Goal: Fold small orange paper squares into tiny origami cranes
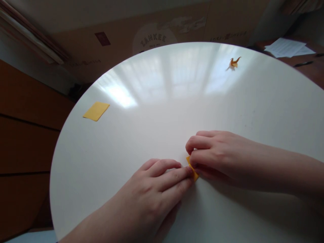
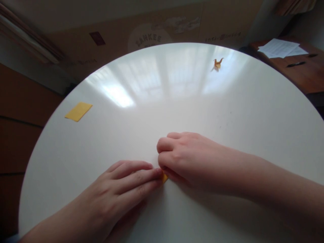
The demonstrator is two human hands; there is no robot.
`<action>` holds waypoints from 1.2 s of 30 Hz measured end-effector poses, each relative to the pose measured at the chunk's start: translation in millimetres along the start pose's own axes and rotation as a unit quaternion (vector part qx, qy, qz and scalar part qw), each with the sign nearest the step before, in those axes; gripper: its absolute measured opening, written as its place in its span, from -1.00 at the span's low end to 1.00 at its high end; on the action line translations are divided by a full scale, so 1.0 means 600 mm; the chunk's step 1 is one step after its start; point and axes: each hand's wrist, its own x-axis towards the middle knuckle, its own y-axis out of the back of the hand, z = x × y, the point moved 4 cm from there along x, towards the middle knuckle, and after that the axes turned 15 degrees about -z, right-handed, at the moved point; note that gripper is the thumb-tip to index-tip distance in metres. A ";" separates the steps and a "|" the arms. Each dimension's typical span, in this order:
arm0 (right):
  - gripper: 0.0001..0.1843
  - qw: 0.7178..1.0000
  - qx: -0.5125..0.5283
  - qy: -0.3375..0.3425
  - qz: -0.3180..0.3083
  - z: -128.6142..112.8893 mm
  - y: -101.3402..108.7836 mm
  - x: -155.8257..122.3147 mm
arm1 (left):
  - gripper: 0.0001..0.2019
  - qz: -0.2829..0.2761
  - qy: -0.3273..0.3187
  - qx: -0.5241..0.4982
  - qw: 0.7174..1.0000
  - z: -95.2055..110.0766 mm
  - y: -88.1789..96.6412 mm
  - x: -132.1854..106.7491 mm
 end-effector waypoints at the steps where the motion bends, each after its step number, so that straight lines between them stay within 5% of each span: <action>1: -0.85 1.000 0.000 0.000 0.001 0.000 0.000 0.000 | -0.64 -0.001 0.000 -0.001 1.000 0.000 0.000 0.000; 19: -0.80 1.000 -0.009 -0.002 0.002 -0.003 0.004 0.000 | -0.47 -0.041 0.021 0.053 0.998 0.009 -0.032 0.004; 36: -0.81 1.000 -0.014 0.000 0.006 -0.002 0.003 0.000 | -0.60 -0.022 0.040 0.115 0.992 0.024 -0.037 0.004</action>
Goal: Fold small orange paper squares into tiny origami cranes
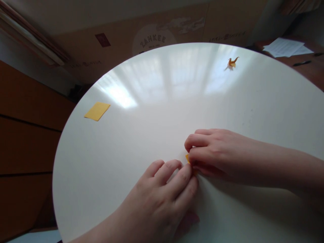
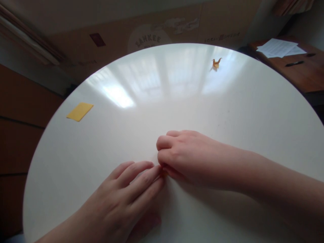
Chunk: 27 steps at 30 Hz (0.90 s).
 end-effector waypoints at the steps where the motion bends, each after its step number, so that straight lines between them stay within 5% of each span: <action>1: -0.81 1.000 0.000 -0.001 0.001 0.000 0.000 0.000 | -0.61 0.001 -0.001 0.002 1.000 0.000 0.000 0.000; 19: -0.93 0.998 0.012 -0.060 -0.021 -0.008 0.010 0.000 | -0.77 0.064 -0.043 0.012 0.997 0.002 0.022 -0.014; 27: -0.72 0.988 -0.040 -0.149 0.004 -0.030 0.004 -0.004 | -0.77 0.070 -0.051 0.058 0.995 0.015 0.010 -0.014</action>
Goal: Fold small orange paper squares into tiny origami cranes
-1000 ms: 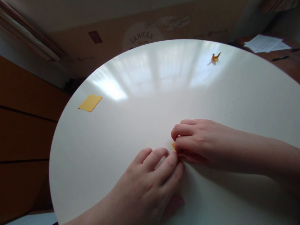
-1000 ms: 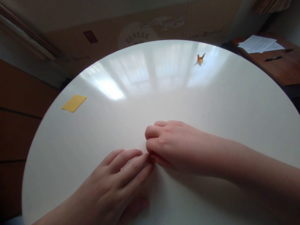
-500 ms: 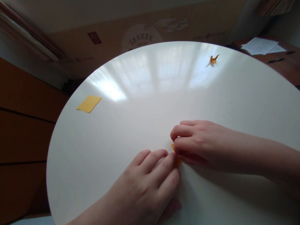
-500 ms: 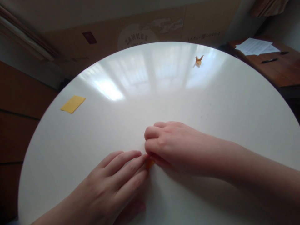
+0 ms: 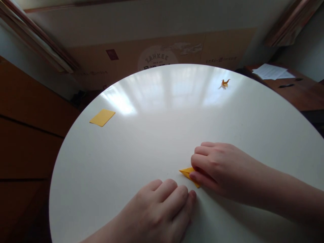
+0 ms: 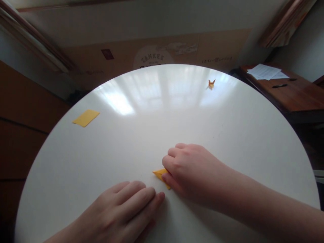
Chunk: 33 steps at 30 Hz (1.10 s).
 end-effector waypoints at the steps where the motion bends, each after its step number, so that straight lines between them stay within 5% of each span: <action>1: -0.70 1.000 0.004 -0.012 -0.001 -0.002 -0.001 -0.002 | -0.77 0.008 0.006 0.001 1.000 0.000 0.000 0.000; 7: -0.66 0.990 0.084 -0.107 -0.040 -0.006 -0.009 -0.019 | -0.68 0.022 0.050 -0.020 0.998 -0.011 -0.005 -0.001; 11: -0.65 0.985 0.136 -0.083 -0.068 -0.004 -0.009 -0.022 | -0.64 0.006 0.067 -0.031 0.997 -0.015 -0.012 -0.003; 18: -0.81 0.985 0.164 -0.046 -0.021 0.024 0.003 -0.015 | -0.63 0.000 0.065 -0.048 0.997 -0.019 -0.004 -0.006; 33: -0.77 0.983 0.181 0.016 -0.021 0.008 -0.002 -0.013 | -0.71 0.030 0.067 -0.052 0.996 -0.023 -0.010 -0.005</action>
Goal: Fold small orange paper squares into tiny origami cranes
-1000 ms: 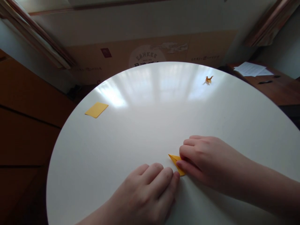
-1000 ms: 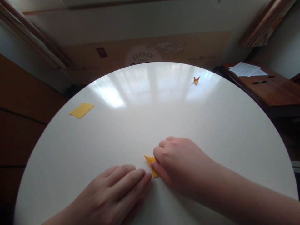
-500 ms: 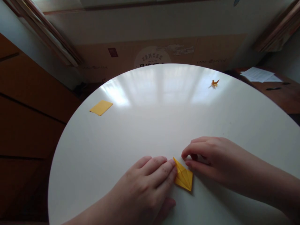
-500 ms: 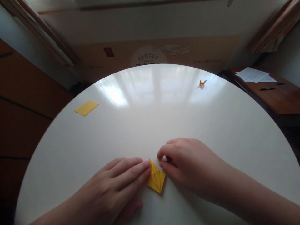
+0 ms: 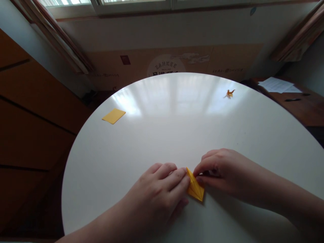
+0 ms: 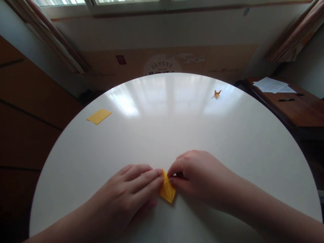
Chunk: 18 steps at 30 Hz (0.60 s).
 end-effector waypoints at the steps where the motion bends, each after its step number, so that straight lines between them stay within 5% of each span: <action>1: -0.77 1.000 0.002 0.001 -0.003 -0.002 -0.001 -0.001 | -0.73 0.003 0.001 0.002 1.000 -0.001 -0.001 0.000; 9: -0.77 1.000 0.009 0.002 0.005 -0.007 -0.001 0.003 | -0.83 0.098 0.006 0.028 0.995 0.000 0.000 -0.007; 18: -0.72 0.998 -0.026 0.033 0.038 0.008 0.006 0.004 | -0.82 0.061 -0.048 0.029 0.997 0.019 -0.005 0.000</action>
